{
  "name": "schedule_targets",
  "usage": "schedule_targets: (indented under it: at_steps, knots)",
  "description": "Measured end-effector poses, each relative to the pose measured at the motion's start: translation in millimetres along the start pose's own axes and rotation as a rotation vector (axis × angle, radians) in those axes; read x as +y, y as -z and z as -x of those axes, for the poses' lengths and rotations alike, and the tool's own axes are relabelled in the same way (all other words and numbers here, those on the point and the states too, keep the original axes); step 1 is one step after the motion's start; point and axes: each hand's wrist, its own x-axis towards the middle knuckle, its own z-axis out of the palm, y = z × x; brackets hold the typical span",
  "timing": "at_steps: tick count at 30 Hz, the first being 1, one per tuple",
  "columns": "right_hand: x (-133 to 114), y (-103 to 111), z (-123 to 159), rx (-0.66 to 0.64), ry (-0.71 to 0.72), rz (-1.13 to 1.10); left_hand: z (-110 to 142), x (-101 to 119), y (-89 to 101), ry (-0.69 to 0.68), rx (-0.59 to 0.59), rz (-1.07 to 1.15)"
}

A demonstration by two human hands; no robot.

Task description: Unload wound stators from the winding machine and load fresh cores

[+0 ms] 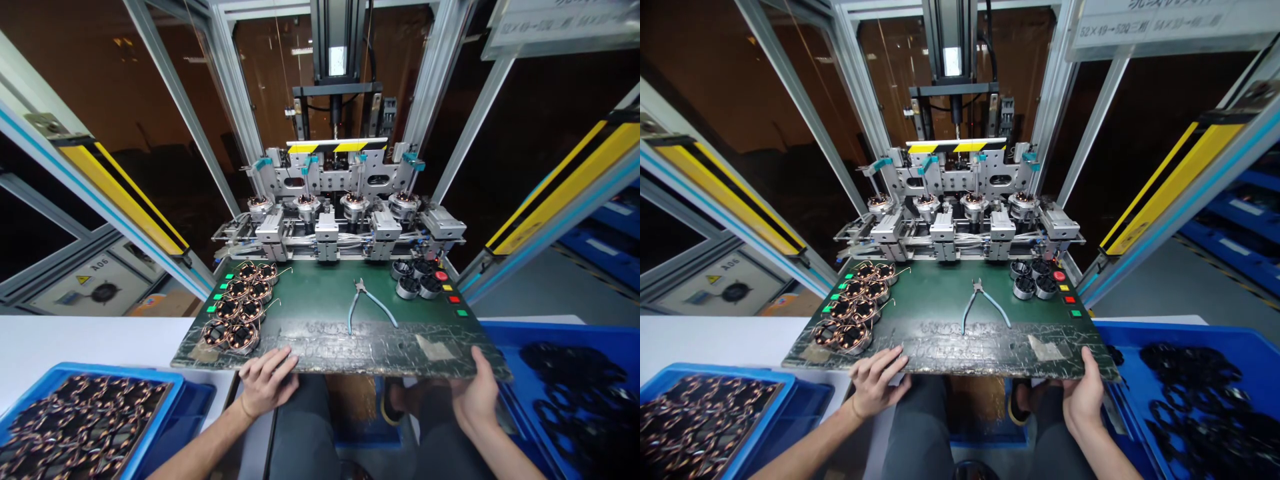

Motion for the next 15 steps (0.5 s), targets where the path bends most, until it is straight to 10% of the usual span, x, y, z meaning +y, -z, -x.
schedule_targets:
  at_steps: [15]
  knots:
    - [3.9,5.9,-7.8,-0.011,0.016,0.014,-3.2,0.7,0.5,-0.010,0.006,-0.002]
